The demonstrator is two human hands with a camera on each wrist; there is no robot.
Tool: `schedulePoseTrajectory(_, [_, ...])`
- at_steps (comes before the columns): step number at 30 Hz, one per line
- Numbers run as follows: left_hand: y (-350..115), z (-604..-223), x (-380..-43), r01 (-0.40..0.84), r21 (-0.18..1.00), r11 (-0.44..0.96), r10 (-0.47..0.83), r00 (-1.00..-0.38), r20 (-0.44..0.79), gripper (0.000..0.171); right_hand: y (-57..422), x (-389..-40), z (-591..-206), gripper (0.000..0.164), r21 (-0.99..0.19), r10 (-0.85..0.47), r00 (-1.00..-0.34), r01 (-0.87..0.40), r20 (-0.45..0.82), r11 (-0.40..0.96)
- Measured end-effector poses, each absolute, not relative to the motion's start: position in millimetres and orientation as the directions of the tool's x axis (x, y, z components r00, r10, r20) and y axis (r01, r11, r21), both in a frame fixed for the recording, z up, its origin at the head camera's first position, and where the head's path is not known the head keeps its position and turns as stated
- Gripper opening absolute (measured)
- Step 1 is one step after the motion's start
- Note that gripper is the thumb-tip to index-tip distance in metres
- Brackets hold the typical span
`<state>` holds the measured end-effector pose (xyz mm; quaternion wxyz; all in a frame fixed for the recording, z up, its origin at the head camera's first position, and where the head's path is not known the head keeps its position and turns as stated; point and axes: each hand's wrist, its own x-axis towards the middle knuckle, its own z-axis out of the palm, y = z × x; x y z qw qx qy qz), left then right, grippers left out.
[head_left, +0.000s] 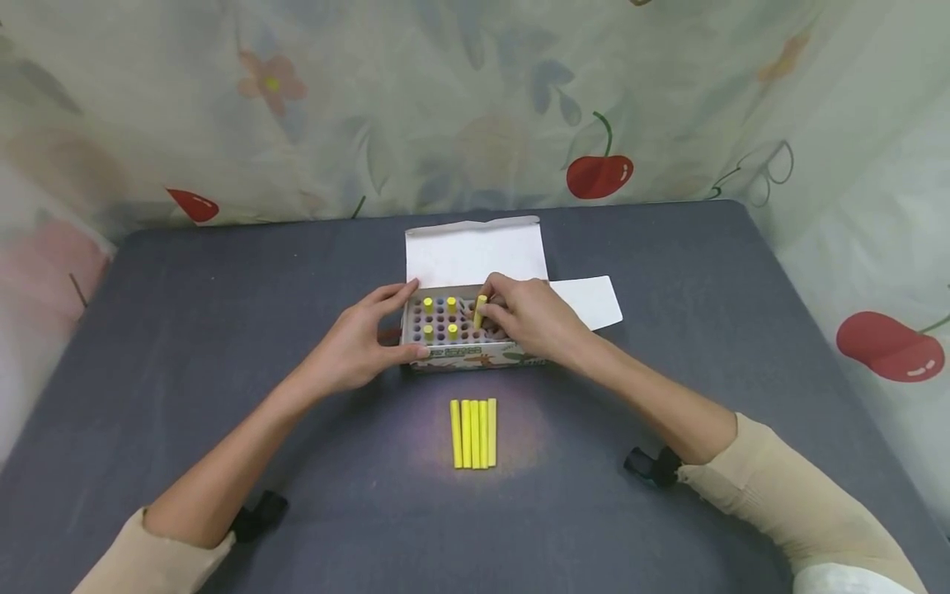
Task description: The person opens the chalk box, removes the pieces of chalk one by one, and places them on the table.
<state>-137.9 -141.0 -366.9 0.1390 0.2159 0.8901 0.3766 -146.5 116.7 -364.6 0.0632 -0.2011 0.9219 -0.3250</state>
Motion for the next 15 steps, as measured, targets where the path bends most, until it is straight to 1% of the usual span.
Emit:
schedulePoseTrajectory(3, [-140.6, -367.4, -138.2, 0.287, 0.725, 0.626, 0.489, -0.869, -0.079, 0.091, 117.5, -146.4, -365.3, 0.014, -0.671, -0.397, -0.918, -0.303, 0.013, 0.677])
schedulePoseTrajectory(8, [-140.0, -367.7, -139.3, 0.289, 0.722, 0.629, 0.486, -0.871, -0.075, 0.091, 119.6, -147.7, -365.8, 0.011, -0.761, -0.39, -0.921, -0.27, 0.025, 0.589])
schedulePoseTrajectory(15, [-139.8, -366.8, -138.1, 0.279, 0.716, 0.64, 0.48, -0.872, -0.09, 0.09, 121.6, -147.9, -365.2, 0.017, -0.817, -0.37, -0.928, -0.25, 0.049, 0.519])
